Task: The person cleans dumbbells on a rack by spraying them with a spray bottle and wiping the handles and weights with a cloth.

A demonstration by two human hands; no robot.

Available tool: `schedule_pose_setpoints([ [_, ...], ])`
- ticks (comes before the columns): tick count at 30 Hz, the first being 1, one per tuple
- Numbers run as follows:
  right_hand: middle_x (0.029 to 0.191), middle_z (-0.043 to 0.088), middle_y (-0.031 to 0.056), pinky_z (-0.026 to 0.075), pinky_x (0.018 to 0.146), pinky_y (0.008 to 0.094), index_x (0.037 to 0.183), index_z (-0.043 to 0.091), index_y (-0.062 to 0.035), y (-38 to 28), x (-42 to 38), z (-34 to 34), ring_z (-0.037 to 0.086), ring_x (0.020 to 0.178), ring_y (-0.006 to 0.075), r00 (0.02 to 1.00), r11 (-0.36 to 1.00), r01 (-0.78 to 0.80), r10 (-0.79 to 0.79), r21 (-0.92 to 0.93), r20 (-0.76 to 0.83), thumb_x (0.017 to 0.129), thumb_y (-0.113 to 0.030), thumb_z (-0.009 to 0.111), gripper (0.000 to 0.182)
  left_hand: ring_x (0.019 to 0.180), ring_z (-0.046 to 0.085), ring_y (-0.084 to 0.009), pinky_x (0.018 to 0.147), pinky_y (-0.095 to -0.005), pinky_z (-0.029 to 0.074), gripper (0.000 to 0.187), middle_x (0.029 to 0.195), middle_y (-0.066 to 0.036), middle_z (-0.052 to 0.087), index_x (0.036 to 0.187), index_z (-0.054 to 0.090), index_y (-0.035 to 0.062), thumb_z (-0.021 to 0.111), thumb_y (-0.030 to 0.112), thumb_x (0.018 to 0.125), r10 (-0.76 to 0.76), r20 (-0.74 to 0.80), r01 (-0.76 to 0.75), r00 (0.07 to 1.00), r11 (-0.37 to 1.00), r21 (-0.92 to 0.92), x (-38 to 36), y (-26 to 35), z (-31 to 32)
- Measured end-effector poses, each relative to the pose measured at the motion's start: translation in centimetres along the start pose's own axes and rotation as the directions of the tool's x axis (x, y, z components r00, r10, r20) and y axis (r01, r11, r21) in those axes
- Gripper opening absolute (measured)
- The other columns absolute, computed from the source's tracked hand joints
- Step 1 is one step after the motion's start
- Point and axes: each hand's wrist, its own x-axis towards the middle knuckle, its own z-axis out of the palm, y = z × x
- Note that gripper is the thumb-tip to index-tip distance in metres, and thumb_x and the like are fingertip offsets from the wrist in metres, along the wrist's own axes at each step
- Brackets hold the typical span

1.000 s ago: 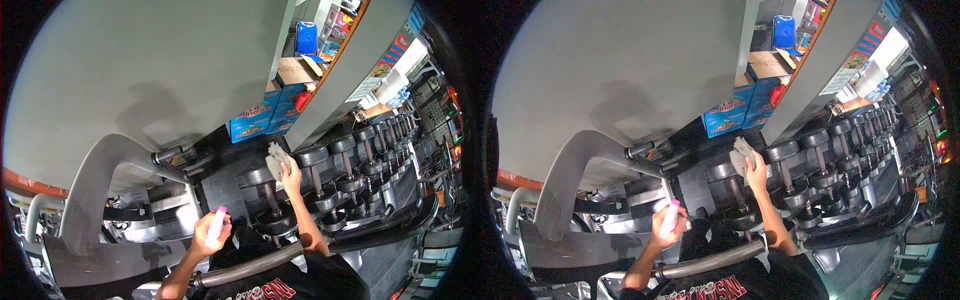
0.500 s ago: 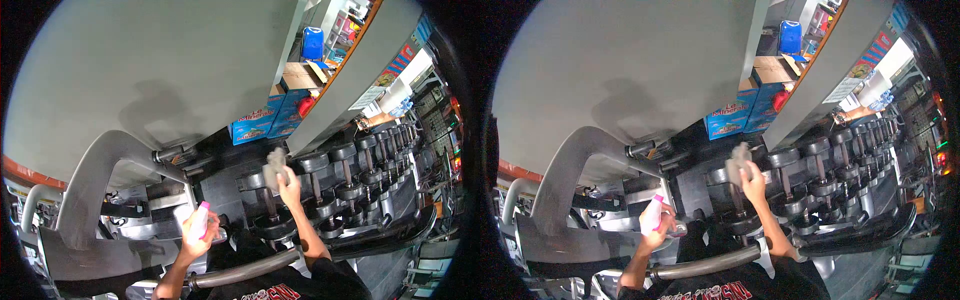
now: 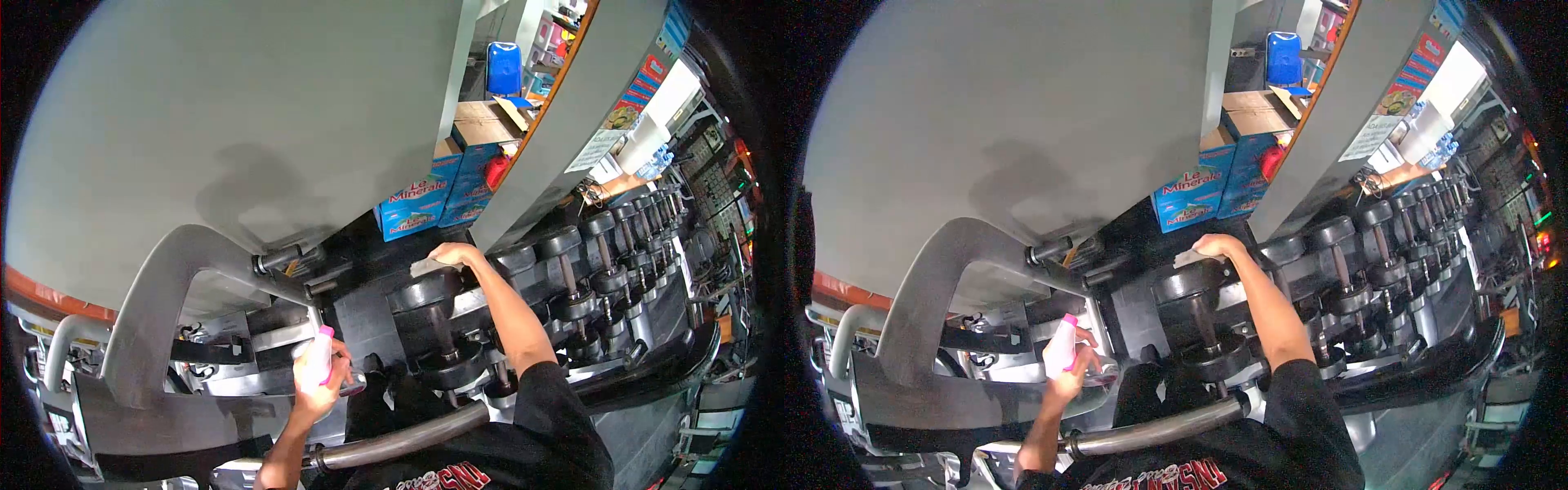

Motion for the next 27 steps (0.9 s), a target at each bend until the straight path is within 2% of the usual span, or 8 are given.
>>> schedule_pose_setpoints([
  [6,0.104,0.068,0.0115,0.047,0.084,0.0369,0.116,0.062,-0.0084,-4.3,-3.7,-3.2,0.062,0.095,0.0221,0.988,0.972,0.156,-0.153,-0.174,0.029,0.084,-0.022,0.058,0.036,0.059,0.059,-0.0126,0.053,-0.0259,0.049,0.014,0.085,-0.01,0.058,0.099,0.053,-0.0044,0.056,-0.005,0.086,-0.003,-0.046,0.001,0.999,0.998,-0.058,0.2,-0.1,-0.2],
  [10,0.104,0.066,0.0069,0.045,0.086,0.0322,0.114,0.062,-0.005,-7.3,-6.8,-6.8,0.056,0.096,0.0148,0.918,0.903,0.378,-0.394,0.202,0.044,0.091,-0.038,0.059,0.04,0.059,0.059,-0.0126,0.053,-0.0265,0.05,0.014,0.084,-0.01,0.059,0.1,0.053,-0.0046,0.057,-0.004,0.087,0.001,-0.071,-0.006,0.997,0.997,-0.072,0.3,-0.3,-0.1],
  [14,0.106,0.066,0.0072,0.044,0.088,0.0324,0.115,0.063,-0.007,-4.9,-3.7,-6.0,0.057,0.097,0.0159,0.973,0.945,0.228,-0.229,0.234,-0.021,0.09,-0.039,0.058,0.041,0.059,0.059,-0.0125,0.053,-0.0263,0.05,0.015,0.083,-0.01,0.059,0.102,0.053,-0.0044,0.057,-0.004,0.087,-0.041,-0.038,0.04,0.998,0.999,-0.014,0.3,-1.0,-0.5],
  [16,0.105,0.067,0.0097,0.046,0.086,0.0344,0.114,0.064,-0.0087,-1.9,0.2,-3.4,0.06,0.097,0.0197,0.984,0.982,0.15,-0.159,-0.112,-0.081,0.088,-0.041,0.059,0.042,0.059,0.059,-0.0122,0.053,-0.026,0.05,0.016,0.082,-0.01,0.059,0.102,0.053,-0.004,0.058,-0.004,0.087,-0.032,-0.069,0.028,0.997,0.998,-0.054,0.4,-0.7,-0.2],
  [18,0.107,0.067,0.0115,0.048,0.083,0.0378,0.112,0.067,-0.0151,-2.2,2.3,-0.5,0.063,0.098,0.0273,0.99,0.993,0.034,-0.018,-0.111,0.14,0.085,-0.035,0.059,0.034,0.059,0.059,-0.0122,0.053,-0.0258,0.05,0.016,0.082,-0.009,0.059,0.102,0.054,-0.004,0.058,-0.004,0.087,-0.027,-0.065,0.024,0.998,0.999,-0.046,0.4,-0.8,-0.2],
  [20,0.11,0.066,0.0117,0.048,0.083,0.0396,0.111,0.068,-0.0132,-5.0,2.3,0.1,0.062,0.097,0.0245,0.98,0.988,0.01,0.02,-0.154,0.196,0.082,-0.034,0.06,0.036,0.059,0.059,-0.0121,0.053,-0.0257,0.05,0.016,0.082,-0.009,0.059,0.102,0.054,-0.0039,0.058,-0.004,0.087,-0.023,-0.061,0.021,0.998,0.999,-0.036,0.5,-0.9,-0.2],
  [25,0.106,0.068,0.0065,0.047,0.083,0.0345,0.115,0.066,-0.0151,-7.5,0.3,-1.5,0.061,0.095,0.018,0.941,0.983,0.172,-0.181,0.056,0.285,0.087,-0.023,0.061,0.029,0.06,0.06,-0.0118,0.052,-0.0254,0.05,0.017,0.084,-0.009,0.06,0.102,0.054,-0.0031,0.059,-0.004,0.086,-0.04,-0.038,0.039,0.998,0.999,-0.013,0.4,-1.4,-0.3],
  [27,0.11,0.066,0.0066,0.044,0.089,0.0326,0.119,0.062,-0.0082,-6.8,-0.6,-2.8,0.057,0.101,0.0169,0.906,0.954,0.247,-0.29,0.172,0.308,0.089,-0.025,0.061,0.034,0.06,0.06,-0.0117,0.052,-0.0253,0.05,0.017,0.084,-0.009,0.06,0.102,0.055,-0.0027,0.059,-0.004,0.086,-0.042,-0.059,0.04,0.997,0.999,-0.035,0.5,-1.2,-0.1],
])
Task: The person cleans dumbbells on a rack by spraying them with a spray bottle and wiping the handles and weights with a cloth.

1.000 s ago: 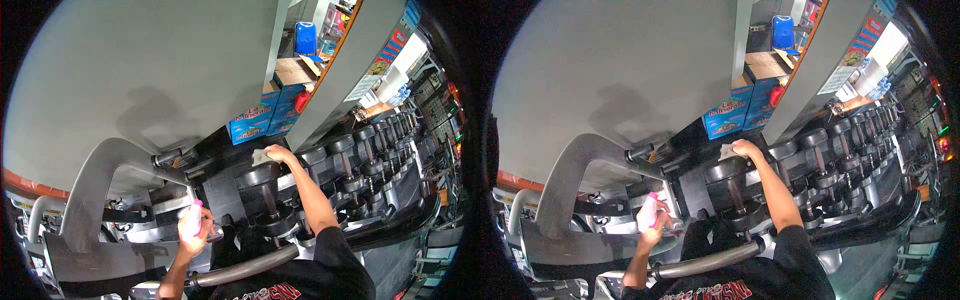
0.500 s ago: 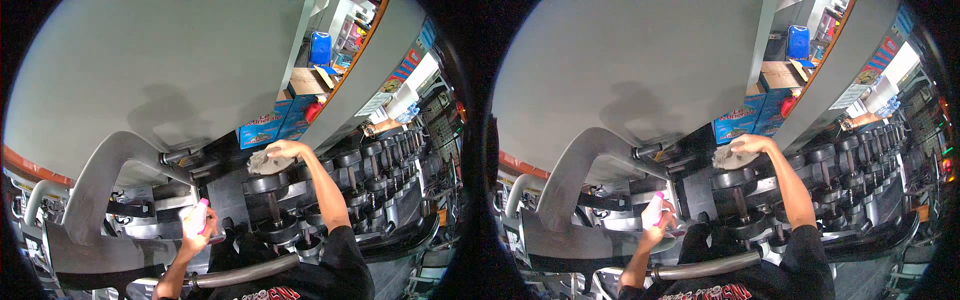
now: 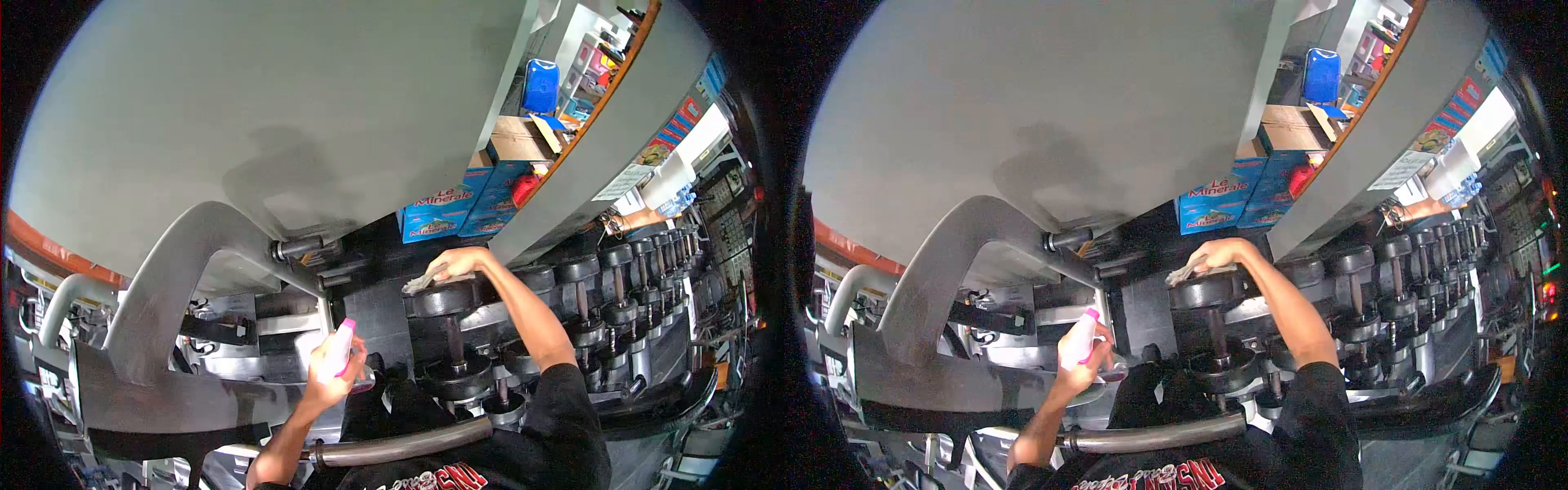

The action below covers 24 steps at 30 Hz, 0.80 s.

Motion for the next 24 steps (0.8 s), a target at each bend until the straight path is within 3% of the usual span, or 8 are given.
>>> schedule_pose_setpoints([
  [3,0.112,0.064,0.0071,0.042,0.092,0.0319,0.121,0.06,-0.0051,0.8,-2.4,-2.0,0.057,0.105,0.0191,0.998,0.965,0.049,-0.037,0.259,-0.05,0.089,-0.034,0.062,0.043,0.06,0.06,-0.0116,0.052,-0.0251,0.05,0.017,0.084,-0.008,0.06,0.102,0.055,-0.0021,0.06,-0.004,0.086,0.003,-0.019,-0.002,1.0,1.0,0.016,0.1,0.1,-0.4],
  [5,0.113,0.065,0.0081,0.042,0.093,0.0321,0.121,0.061,-0.0061,2.7,-1.6,-2.4,0.057,0.105,0.0195,0.994,0.94,-0.039,0.072,0.34,-0.084,0.089,-0.033,0.061,0.042,0.06,0.06,-0.0116,0.052,-0.0251,0.05,0.017,0.084,-0.008,0.061,0.102,0.055,-0.002,0.06,-0.004,0.086,0.003,-0.011,-0.003,1.0,0.999,0.042,0.0,-0.1,-0.5],
  [8,0.11,0.068,0.0099,0.049,0.083,0.0357,0.112,0.067,-0.0109,5.5,2.0,-2.1,0.063,0.095,0.0217,0.964,0.92,-0.232,0.172,-0.317,-0.204,0.083,-0.037,0.061,0.039,0.059,0.06,-0.0112,0.051,-0.0252,0.05,0.017,0.083,-0.007,0.061,0.101,0.055,-0.0019,0.06,-0.004,0.086,0.007,-0.008,-0.007,1.0,1.0,0.013,0.2,-0.4,-0.5],
  [9,0.105,0.069,0.0094,0.05,0.078,0.0376,0.109,0.068,-0.012,6.1,3.7,-1.1,0.064,0.089,0.0222,0.928,0.881,-0.368,0.331,-0.296,-0.169,0.08,-0.034,0.06,0.037,0.059,0.06,-0.0109,0.051,-0.0249,0.05,0.017,0.083,-0.007,0.061,0.101,0.055,-0.0018,0.06,-0.004,0.085,0.004,-0.022,-0.004,1.0,1.0,0.0,0.2,-0.5,-0.3],
  [11,0.107,0.068,0.0089,0.05,0.078,0.0387,0.111,0.067,-0.0124,4.3,5.7,0.3,0.063,0.091,0.0219,0.909,0.87,-0.395,0.417,-0.295,0.011,0.078,-0.031,0.061,0.038,0.058,0.06,-0.0106,0.051,-0.0247,0.05,0.017,0.082,-0.007,0.061,0.101,0.056,-0.0016,0.06,-0.004,0.085,0.002,-0.034,-0.002,0.999,1.0,-0.005,0.2,-0.8,-0.4],
  [13,0.113,0.065,0.0085,0.048,0.085,0.0381,0.12,0.063,-0.0159,3.4,7.6,0.3,0.061,0.098,0.0232,0.948,0.908,-0.214,0.282,-0.359,0.147,0.085,-0.031,0.061,0.038,0.058,0.059,-0.0107,0.052,-0.0247,0.05,0.018,0.081,-0.007,0.061,0.102,0.056,-0.0015,0.059,-0.005,0.085,0.005,-0.025,-0.004,1.0,0.999,0.045,0.2,-1.2,-0.4],
  [17,0.113,0.065,0.0049,0.046,0.089,0.0347,0.124,0.06,-0.0131,-2.2,6.9,0.8,0.058,0.102,0.0191,0.974,0.995,-0.028,0.047,-0.091,0.222,0.086,-0.028,0.065,0.041,0.058,0.059,-0.0111,0.052,-0.0251,0.049,0.018,0.081,-0.007,0.061,0.102,0.055,-0.0017,0.059,-0.005,0.085,0.003,-0.051,-0.002,0.999,1.0,0.015,0.1,-0.9,-0.2],
  [24,0.117,0.062,0.0067,0.043,0.093,0.0291,0.125,0.055,-0.0008,-6.8,-1.3,-2.5,0.054,0.106,0.015,0.944,0.99,0.117,-0.137,0.082,0.299,0.087,-0.026,0.066,0.047,0.057,0.06,-0.0117,0.051,-0.0251,0.049,0.015,0.081,-0.007,0.06,0.101,0.054,-0.0019,0.059,-0.004,0.086,0.02,-0.019,-0.018,1.0,0.996,0.088,-0.1,-1.7,-0.6],
])
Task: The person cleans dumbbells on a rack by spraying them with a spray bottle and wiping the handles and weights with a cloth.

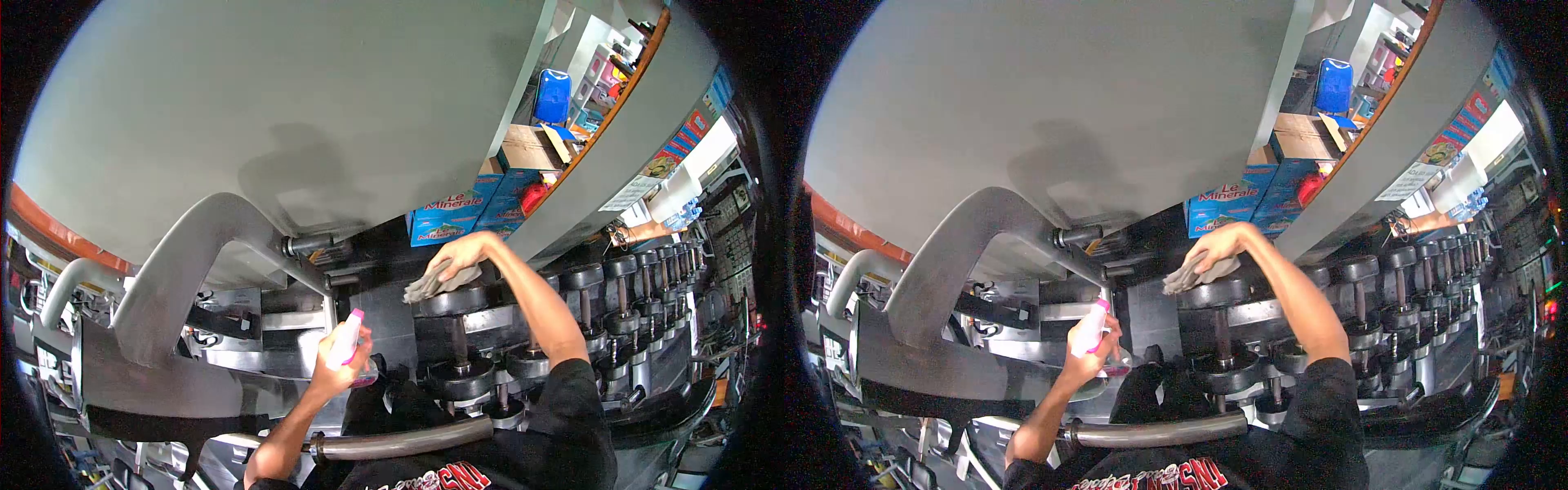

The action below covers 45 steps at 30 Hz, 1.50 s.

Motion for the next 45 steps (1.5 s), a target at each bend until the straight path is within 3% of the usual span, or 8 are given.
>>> schedule_pose_setpoints([
  [6,0.111,0.065,0.0064,0.046,0.088,0.0319,0.122,0.061,-0.0078,5.4,-5.7,-1.6,0.057,0.101,0.016,0.849,0.941,-0.335,0.324,0.049,-0.417,0.085,-0.035,0.069,0.046,0.057,0.059,-0.0092,0.051,-0.0247,0.048,0.016,0.079,-0.005,0.061,0.101,0.057,-0.0004,0.062,-0.001,0.085,-0.028,0.001,0.028,1.0,0.998,-0.047,-0.1,0.5,0.4],
  [15,0.117,0.064,0.0098,0.046,0.09,0.0379,0.122,0.061,-0.0173,7.7,-0.6,2.4,0.06,0.107,0.0264,0.815,0.822,-0.514,0.38,-0.244,-0.437,0.09,-0.039,0.057,0.039,0.057,0.058,-0.0088,0.051,-0.0241,0.048,0.016,0.077,-0.004,0.06,0.101,0.056,0.0008,0.062,0.0,0.086,-0.026,-0.016,0.025,1.0,0.999,-0.048,-0.1,0.8,0.2],
  [29,0.114,0.065,0.0114,0.045,0.092,0.0328,0.121,0.059,-0.0044,-5.8,-0.5,3.1,0.059,0.105,0.0193,0.941,0.948,0.024,-0.128,-0.317,-0.312,0.093,-0.034,0.056,0.04,0.058,0.056,-0.0069,0.052,-0.0245,0.049,0.016,0.073,-0.001,0.058,0.101,0.057,0.0029,0.063,0.003,0.087,-0.007,0.045,0.007,0.999,1.0,-0.004,-0.2,0.8,0.9],
  [33,0.112,0.066,0.0139,0.047,0.091,0.0361,0.119,0.061,-0.0074,1.2,-1.1,0.8,0.062,0.103,0.0265,0.819,0.93,-0.161,-0.06,-0.329,-0.57,0.09,-0.031,0.06,0.038,0.058,0.057,-0.0069,0.052,-0.024,0.047,0.016,0.073,-0.002,0.059,0.1,0.058,0.0027,0.064,0.004,0.085,-0.025,0.068,0.03,0.997,0.997,-0.07,-0.6,-0.1,1.4],
  [36,0.109,0.064,0.0181,0.05,0.083,0.0425,0.11,0.066,-0.0104,4.8,0.3,1.6,0.063,0.098,0.036,0.501,0.847,-0.485,0.065,-0.217,-0.863,0.086,-0.027,0.062,0.029,0.059,0.056,-0.0065,0.053,-0.0239,0.046,0.016,0.074,-0.002,0.059,0.099,0.059,0.0026,0.065,0.004,0.084,-0.043,0.099,0.048,0.994,0.997,-0.053,-0.6,0.4,1.7],
  [39,0.112,0.066,0.0127,0.048,0.088,0.0393,0.114,0.066,-0.0158,11.1,4.2,0.8,0.063,0.099,0.0312,0.835,0.804,-0.427,0.175,-0.413,-0.522,0.088,-0.035,0.056,0.034,0.059,0.058,-0.007,0.052,-0.0234,0.047,0.017,0.077,-0.002,0.059,0.102,0.056,0.0013,0.062,0.003,0.087,0.069,0.143,-0.077,0.987,0.996,0.047,-0.7,-0.5,1.6],
  [41,0.111,0.067,0.0091,0.047,0.089,0.0379,0.116,0.065,-0.0165,6.0,5.1,3.0,0.063,0.1,0.0269,0.781,0.777,-0.562,0.385,-0.285,-0.492,0.09,-0.04,0.052,0.038,0.06,0.058,-0.0064,0.052,-0.0234,0.048,0.017,0.077,-0.002,0.059,0.102,0.056,0.0016,0.063,0.003,0.087,0.058,0.146,-0.069,0.988,0.995,0.071,-0.7,-1.1,1.5],
  [45,0.105,0.069,0.0084,0.049,0.084,0.0354,0.111,0.068,-0.0135,2.6,7.0,3.2,0.064,0.095,0.0221,0.912,0.907,-0.302,0.186,-0.292,-0.365,0.092,-0.035,0.055,0.032,0.059,0.055,-0.0061,0.052,-0.0239,0.046,0.016,0.074,-0.001,0.058,0.1,0.058,0.0024,0.063,0.004,0.086,0.043,0.111,-0.042,0.993,0.999,-0.01,-0.7,-0.7,1.7],
])
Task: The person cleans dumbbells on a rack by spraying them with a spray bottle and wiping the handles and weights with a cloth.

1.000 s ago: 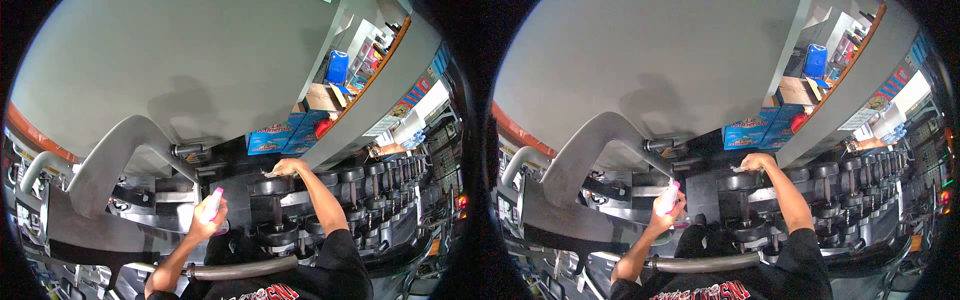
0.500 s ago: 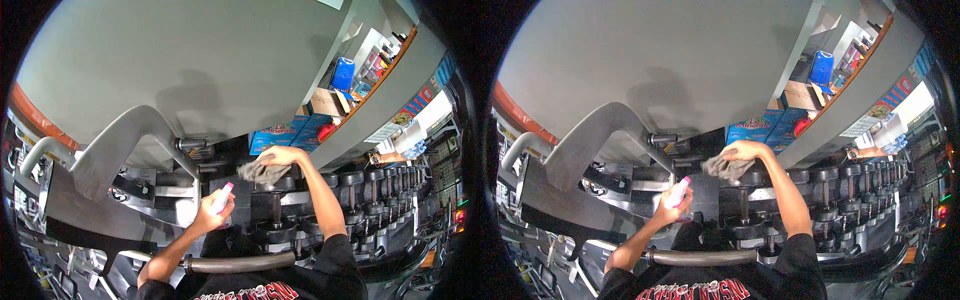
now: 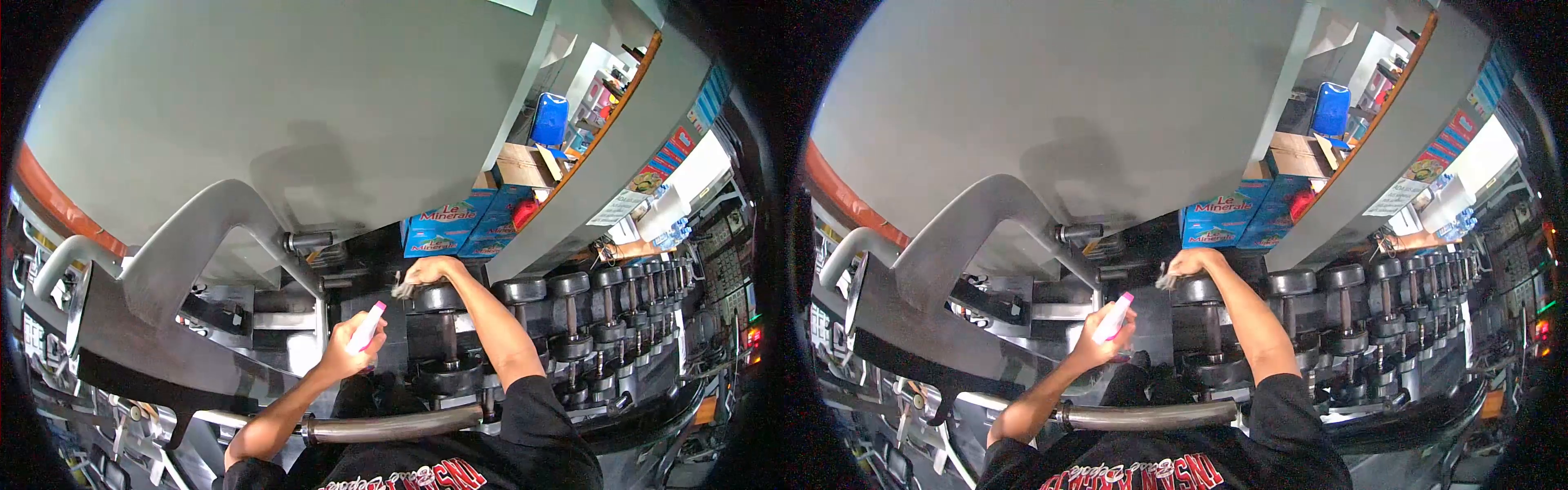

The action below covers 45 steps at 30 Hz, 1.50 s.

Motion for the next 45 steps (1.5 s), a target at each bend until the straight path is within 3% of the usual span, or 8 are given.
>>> schedule_pose_setpoints([
  [12,0.11,0.064,0.0165,0.049,0.087,0.0397,0.11,0.065,-0.0072,-4.4,-13.5,1.8,0.061,0.102,0.0337,0.885,0.954,0.285,-0.298,-0.091,-0.357,0.088,-0.019,0.059,0.025,0.059,0.054,-0.0063,0.054,-0.024,0.044,0.017,0.072,-0.002,0.059,0.099,0.06,0.0029,0.065,0.004,0.083,-0.015,-0.064,0.016,0.998,1.0,0.017,-0.1,-0.2,-0.5],
  [16,0.123,0.057,0.0208,0.044,0.096,0.0396,0.116,0.063,-0.0095,-2.7,-15.9,6.9,0.055,0.115,0.0356,0.605,0.98,0.192,-0.154,-0.044,-0.781,0.087,-0.017,0.062,0.03,0.06,0.052,-0.0057,0.055,-0.0232,0.043,0.017,0.073,-0.002,0.059,0.098,0.06,0.0029,0.066,0.004,0.082,0.004,-0.063,0.0,0.998,0.999,0.053,-0.1,0.8,-0.5],
  [23,0.116,0.061,0.0149,0.044,0.099,0.0428,0.113,0.066,-0.0124,1.3,-13.3,14.4,0.056,0.113,0.0328,0.172,0.995,0.096,-0.012,0.005,-0.985,0.079,-0.003,0.067,0.036,0.059,0.055,-0.0062,0.053,-0.0233,0.046,0.018,0.074,-0.002,0.059,0.1,0.059,0.0021,0.065,0.001,0.083,-0.027,-0.025,0.025,0.999,0.996,-0.084,-0.1,1.3,-0.1],
  [26,0.113,0.062,0.0094,0.043,0.101,0.0441,0.109,0.068,-0.0168,-1.8,-12.5,11.3,0.058,0.111,0.0284,0.273,0.862,0.026,-0.494,-0.506,-0.826,0.076,-0.011,0.071,0.034,0.058,0.057,-0.0069,0.051,-0.0239,0.047,0.018,0.074,-0.002,0.06,0.101,0.058,0.0017,0.064,0.0,0.084,0.004,-0.002,-0.004,1.0,0.997,-0.073,-0.2,0.9,0.0],
  [30,0.101,0.067,0.0025,0.032,0.108,0.0472,0.1,0.069,-0.0209,-4.8,-8.0,11.2,0.057,0.113,0.0219,0.585,0.631,-0.083,-0.596,-0.771,-0.551,0.081,-0.026,0.061,0.022,0.058,0.058,-0.0072,0.051,-0.0246,0.047,0.017,0.075,-0.003,0.06,0.1,0.058,0.0019,0.064,0.001,0.085,-0.015,0.006,0.015,1.0,0.999,-0.03,-0.2,0.9,0.3],
  [33,0.099,0.069,0.0025,0.034,0.104,0.0516,0.098,0.071,-0.0178,-7.0,-4.0,12.2,0.059,0.111,0.0229,0.816,0.534,-0.127,-0.423,-0.836,-0.394,0.082,-0.025,0.06,0.021,0.058,0.058,-0.0071,0.051,-0.0247,0.048,0.016,0.075,-0.003,0.06,0.1,0.058,0.002,0.064,0.003,0.085,-0.027,0.0,0.027,1.0,0.999,-0.033,-0.1,1.2,0.3],
  [35,0.106,0.069,0.0022,0.037,0.098,0.0559,0.105,0.071,-0.016,-8.4,-1.3,12.3,0.061,0.107,0.0248,0.981,0.402,-0.191,0.041,-0.895,-0.19,0.086,-0.024,0.057,0.025,0.058,0.057,-0.0071,0.051,-0.0247,0.048,0.016,0.075,-0.003,0.06,0.1,0.058,0.0021,0.064,0.004,0.085,-0.036,-0.012,0.036,0.999,0.999,-0.035,-0.3,1.2,0.1],
  [45,0.105,0.068,0.0018,0.046,0.082,0.0425,0.105,0.07,-0.0206,-7.1,-3.1,10.5,0.064,0.1,0.021,0.983,0.571,-0.057,-0.112,-0.819,-0.146,0.086,-0.026,0.058,0.023,0.058,0.056,-0.0074,0.053,-0.0237,0.046,0.017,0.077,-0.002,0.06,0.101,0.059,0.002,0.064,0.005,0.085,-0.041,-0.031,0.041,0.999,0.999,-0.017,-0.7,1.6,-0.4],
])
